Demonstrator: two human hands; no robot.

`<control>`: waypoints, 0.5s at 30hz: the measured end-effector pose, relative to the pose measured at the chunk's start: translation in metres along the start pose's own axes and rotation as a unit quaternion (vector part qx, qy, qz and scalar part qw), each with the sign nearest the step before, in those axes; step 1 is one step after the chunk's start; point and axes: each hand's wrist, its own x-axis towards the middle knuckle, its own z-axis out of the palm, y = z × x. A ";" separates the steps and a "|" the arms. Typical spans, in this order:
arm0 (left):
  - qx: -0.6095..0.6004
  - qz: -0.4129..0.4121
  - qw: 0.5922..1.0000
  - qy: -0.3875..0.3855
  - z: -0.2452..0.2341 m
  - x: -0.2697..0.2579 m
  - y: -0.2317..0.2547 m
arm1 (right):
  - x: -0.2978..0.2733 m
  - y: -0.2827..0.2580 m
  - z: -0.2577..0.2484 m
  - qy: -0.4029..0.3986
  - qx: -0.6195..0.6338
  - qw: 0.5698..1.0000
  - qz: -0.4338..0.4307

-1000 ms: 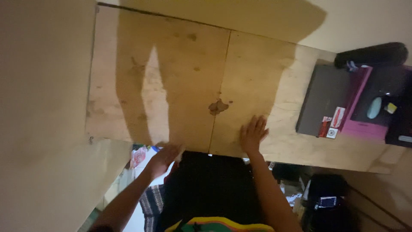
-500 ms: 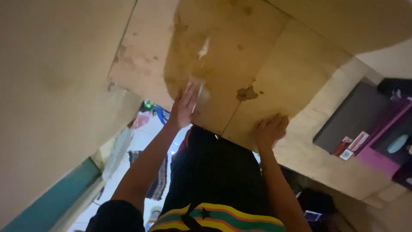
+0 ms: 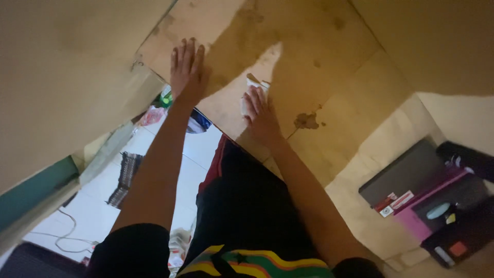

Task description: Wiping a wooden desk surface with a cloth and organizing various items including a laptop and a cylindrical device

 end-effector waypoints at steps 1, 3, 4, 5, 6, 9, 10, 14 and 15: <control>0.029 -0.049 0.994 -0.091 -0.004 0.003 0.005 | 0.001 0.005 0.002 -0.060 0.027 0.998 0.003; 0.055 -0.098 0.978 -0.178 -0.009 0.011 0.005 | 0.007 0.028 0.010 -0.119 0.050 0.992 0.002; 0.029 -0.080 0.987 -0.138 -0.010 0.008 0.004 | 0.005 0.046 0.018 -0.104 0.053 0.992 0.040; 0.003 -0.063 0.993 -0.098 -0.011 0.005 0.004 | 0.003 0.063 0.026 -0.089 0.057 0.991 0.078; 0.004 -0.071 0.993 -0.098 -0.010 0.003 0.003 | 0.011 0.060 -0.001 -0.093 0.057 0.991 0.072; 0.029 -0.087 0.984 -0.150 -0.005 0.002 -0.004 | 0.037 0.058 -0.042 0.012 0.096 0.987 0.128; 0.018 -0.078 0.989 -0.126 -0.001 -0.001 -0.006 | 0.039 0.059 -0.029 -0.010 0.091 0.974 0.208; 0.007 -0.089 0.985 -0.147 -0.007 0.002 -0.004 | 0.048 0.036 0.018 0.005 -0.005 0.971 0.239; 0.009 -0.091 0.985 -0.145 -0.005 -0.001 -0.005 | 0.055 0.023 0.018 0.006 -0.004 0.972 0.235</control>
